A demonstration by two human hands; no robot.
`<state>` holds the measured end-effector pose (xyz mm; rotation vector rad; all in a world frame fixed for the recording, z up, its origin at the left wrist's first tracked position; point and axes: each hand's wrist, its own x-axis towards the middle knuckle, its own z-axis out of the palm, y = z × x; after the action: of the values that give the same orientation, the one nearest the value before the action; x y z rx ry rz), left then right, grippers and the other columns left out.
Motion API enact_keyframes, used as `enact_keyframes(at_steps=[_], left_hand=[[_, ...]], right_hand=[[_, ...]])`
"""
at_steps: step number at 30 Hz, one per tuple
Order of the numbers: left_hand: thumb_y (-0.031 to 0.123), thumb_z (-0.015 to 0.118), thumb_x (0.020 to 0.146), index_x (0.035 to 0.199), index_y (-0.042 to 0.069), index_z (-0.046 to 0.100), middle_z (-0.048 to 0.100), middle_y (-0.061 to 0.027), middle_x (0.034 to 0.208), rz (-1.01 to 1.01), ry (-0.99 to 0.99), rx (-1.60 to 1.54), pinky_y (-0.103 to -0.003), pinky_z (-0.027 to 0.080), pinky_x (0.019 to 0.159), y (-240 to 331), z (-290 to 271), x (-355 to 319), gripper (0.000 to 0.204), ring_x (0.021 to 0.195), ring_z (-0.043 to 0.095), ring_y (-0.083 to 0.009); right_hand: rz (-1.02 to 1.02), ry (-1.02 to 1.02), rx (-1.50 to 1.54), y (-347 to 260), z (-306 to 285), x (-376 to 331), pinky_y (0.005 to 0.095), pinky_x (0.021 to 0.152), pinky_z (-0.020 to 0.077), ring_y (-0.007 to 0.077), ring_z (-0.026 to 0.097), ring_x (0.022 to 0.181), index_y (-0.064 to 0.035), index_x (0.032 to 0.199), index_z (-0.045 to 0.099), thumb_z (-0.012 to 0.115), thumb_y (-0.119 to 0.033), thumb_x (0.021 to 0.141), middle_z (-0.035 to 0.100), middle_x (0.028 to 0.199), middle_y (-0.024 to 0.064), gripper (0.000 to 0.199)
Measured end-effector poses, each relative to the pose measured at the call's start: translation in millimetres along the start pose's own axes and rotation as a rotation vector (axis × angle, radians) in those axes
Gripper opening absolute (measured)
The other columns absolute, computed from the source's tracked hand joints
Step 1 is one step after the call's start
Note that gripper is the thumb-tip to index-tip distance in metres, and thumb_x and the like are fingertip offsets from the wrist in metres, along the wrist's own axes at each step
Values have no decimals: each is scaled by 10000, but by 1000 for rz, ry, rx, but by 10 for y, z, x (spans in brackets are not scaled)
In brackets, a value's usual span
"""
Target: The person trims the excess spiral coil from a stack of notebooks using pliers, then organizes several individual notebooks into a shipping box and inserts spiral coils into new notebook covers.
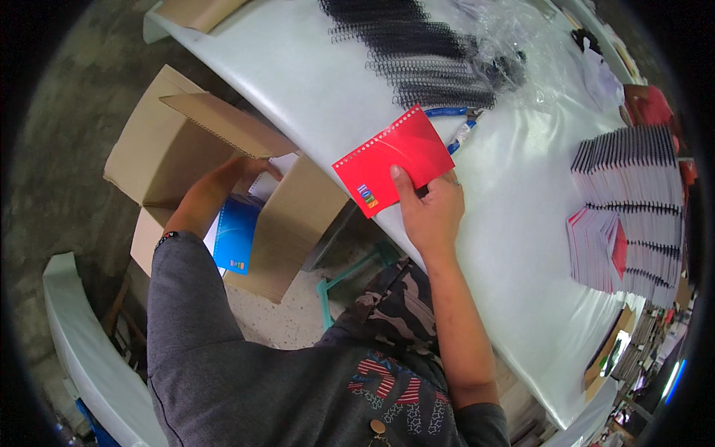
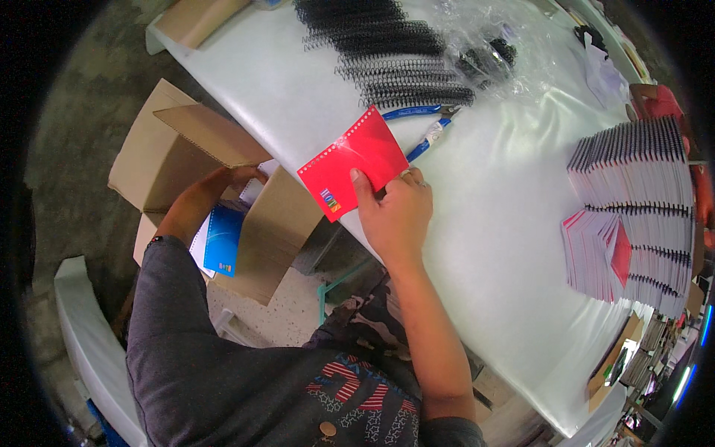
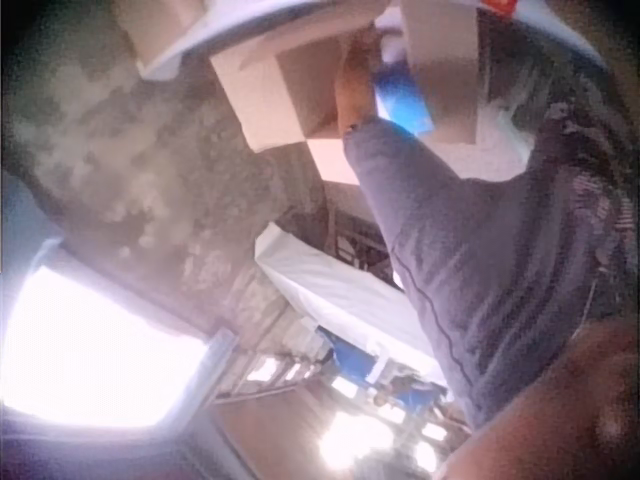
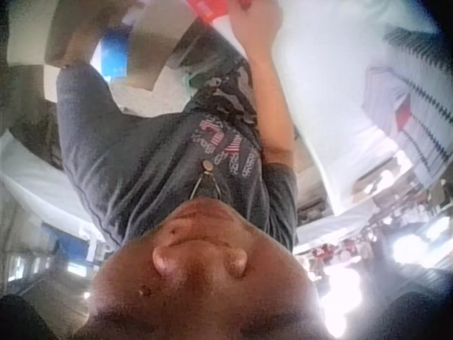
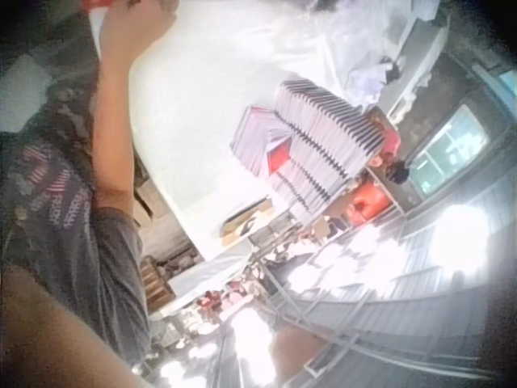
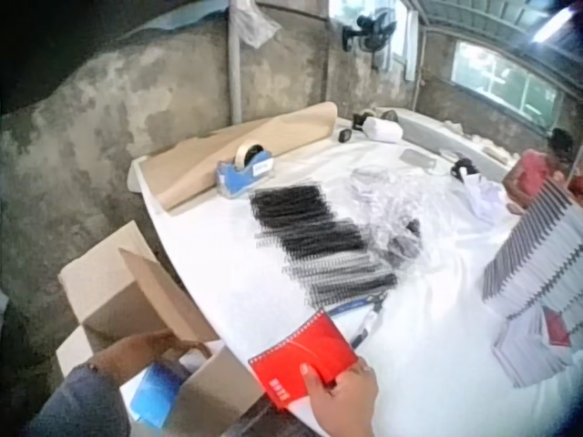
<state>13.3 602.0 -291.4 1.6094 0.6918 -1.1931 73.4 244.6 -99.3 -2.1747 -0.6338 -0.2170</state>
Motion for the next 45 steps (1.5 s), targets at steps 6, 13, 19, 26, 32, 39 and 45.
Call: enact_keyframes(at_steps=[6, 13, 19, 26, 32, 39, 45], left_hand=[[218, 739, 621, 1143, 55, 565, 624, -134, 1054, 13, -6, -66, -405, 468, 849, -78, -80, 20, 574, 944, 602, -287], [201, 744, 609, 1150, 64, 557, 622, -125, 1054, 99, 105, -265, -405, 468, 848, -331, -314, -110, 589, 939, 600, -287], [201, 735, 626, 1146, 65, 553, 620, -116, 1051, 149, 314, -529, -379, 480, 825, -349, -432, -881, 567, 900, 609, -268], [250, 697, 676, 1207, 15, 475, 608, -130, 1003, 636, 717, -934, -405, 509, 799, -1202, -633, -1473, 621, 880, 612, -276], [385, 659, 708, 1266, -2, 423, 560, -169, 1129, 1173, 907, -1089, -427, 467, 887, -1710, -430, -1816, 719, 1020, 561, -304], [529, 459, 848, 1385, 72, 283, 395, -181, 1351, 1721, -464, -1110, -536, 357, 989, 63, 980, -1913, 726, 1221, 401, -347], [351, 697, 671, 1294, -26, 384, 535, -202, 1178, 1259, -48, -977, -422, 486, 875, 1099, 1924, -1994, 792, 1029, 570, -303]], right_hand=[[9, -6, 16, -35, 6, 4, 398, 642, 395, 269, 545, 704, -77, 785, 653, 657, -246, 792, 604, 691, 69, 169], [-33, -3, -21, -23, 23, 2, 387, 630, 388, 261, 535, 693, -86, 776, 650, 648, -265, 799, 599, 678, 61, 181], [50, 9, 2, 23, -14, -20, 400, 635, 388, 272, 539, 702, -62, 732, 638, 657, -281, 789, 580, 636, 80, 227], [39, 8, -52, 21, 15, -24, 424, 630, 404, 296, 540, 678, -20, 587, 588, 668, -316, 774, 567, 621, 116, 359], [133, -30, -70, 19, 42, -45, 411, 644, 432, 294, 562, 693, -10, 634, 611, 681, -348, 761, 579, 660, 142, 368], [390, -128, 1175, -91, -316, -228, 271, 811, 436, 162, 611, 898, 16, 1010, 623, 634, -223, 851, 661, 985, 110, 287], [397, -300, 1695, -160, -1213, -726, 364, 981, 401, 198, 549, 1093, 41, 1184, 511, 508, -136, 911, 581, 1171, 120, 325]])
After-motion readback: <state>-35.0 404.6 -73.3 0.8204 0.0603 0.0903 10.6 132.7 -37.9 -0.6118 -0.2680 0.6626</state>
